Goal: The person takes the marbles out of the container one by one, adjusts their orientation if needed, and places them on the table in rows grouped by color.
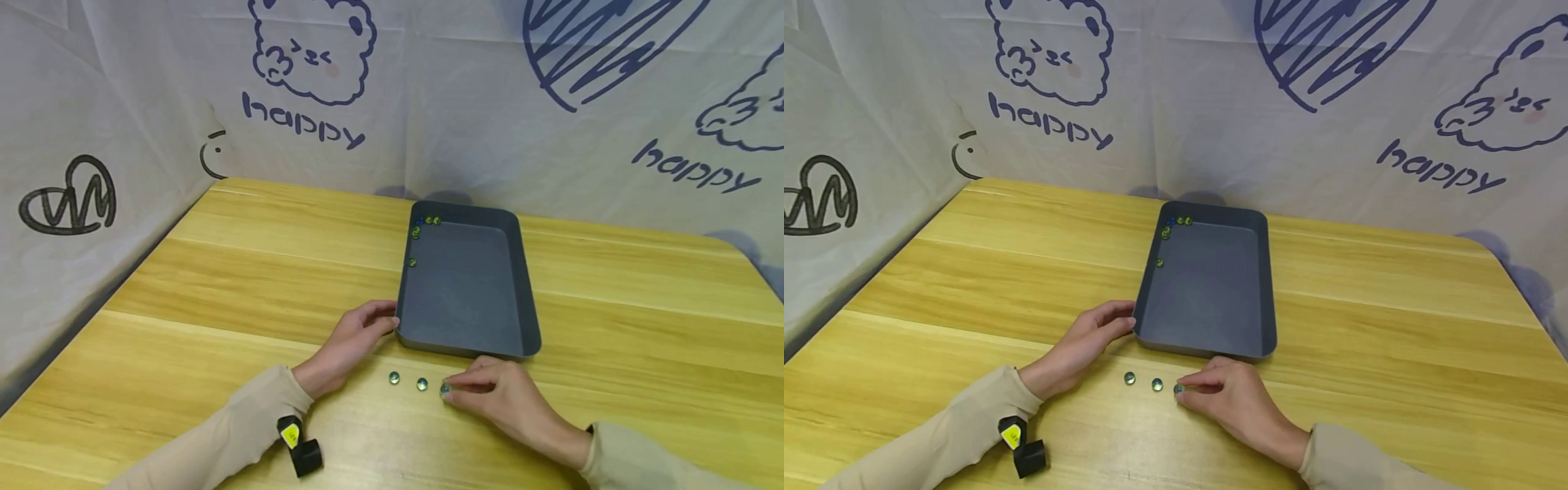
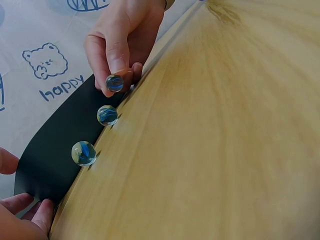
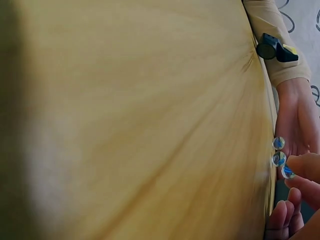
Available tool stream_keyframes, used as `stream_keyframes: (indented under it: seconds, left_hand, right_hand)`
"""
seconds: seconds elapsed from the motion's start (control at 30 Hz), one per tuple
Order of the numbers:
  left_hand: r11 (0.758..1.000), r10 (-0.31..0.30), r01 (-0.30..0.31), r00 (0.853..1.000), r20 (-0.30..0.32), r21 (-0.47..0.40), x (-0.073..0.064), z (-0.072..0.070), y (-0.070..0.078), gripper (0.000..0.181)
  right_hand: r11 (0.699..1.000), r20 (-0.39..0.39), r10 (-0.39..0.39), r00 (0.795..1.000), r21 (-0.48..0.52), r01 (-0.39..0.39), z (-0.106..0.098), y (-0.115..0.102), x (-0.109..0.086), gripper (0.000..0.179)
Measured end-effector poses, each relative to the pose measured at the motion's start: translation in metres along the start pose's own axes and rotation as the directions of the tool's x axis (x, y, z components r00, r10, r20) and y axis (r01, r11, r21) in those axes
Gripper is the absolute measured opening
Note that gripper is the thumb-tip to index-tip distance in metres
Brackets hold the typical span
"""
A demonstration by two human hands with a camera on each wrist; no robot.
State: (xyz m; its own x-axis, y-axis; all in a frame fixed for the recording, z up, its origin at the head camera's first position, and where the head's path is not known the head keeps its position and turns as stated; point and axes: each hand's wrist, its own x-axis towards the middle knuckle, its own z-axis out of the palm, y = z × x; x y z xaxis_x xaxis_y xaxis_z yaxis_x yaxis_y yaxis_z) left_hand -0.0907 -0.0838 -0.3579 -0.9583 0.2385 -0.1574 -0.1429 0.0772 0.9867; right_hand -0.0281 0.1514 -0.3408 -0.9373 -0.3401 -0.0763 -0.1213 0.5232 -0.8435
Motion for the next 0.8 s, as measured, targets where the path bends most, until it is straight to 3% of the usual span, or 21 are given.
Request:
stream_keyframes:
  seconds: [0.23, 0.8]
  left_hand:
    - [1.0, -0.005, 0.005, 1.0, -0.002, -0.005, 0.0003, 0.0009, 0.0015, 0.04]
    - [1.0, -0.023, 0.023, 1.0, -0.004, 0.003, -0.0019, 0.0015, 0.0025, 0.039]
  right_hand:
    - [0.997, -0.021, -0.036, 0.999, -0.065, 0.035, -0.0028, 0.0014, -0.0011, 0.018]
    - [0.994, 0.016, -0.087, 0.996, -0.067, 0.088, -0.0046, 0.005, 0.0034, 0.018]
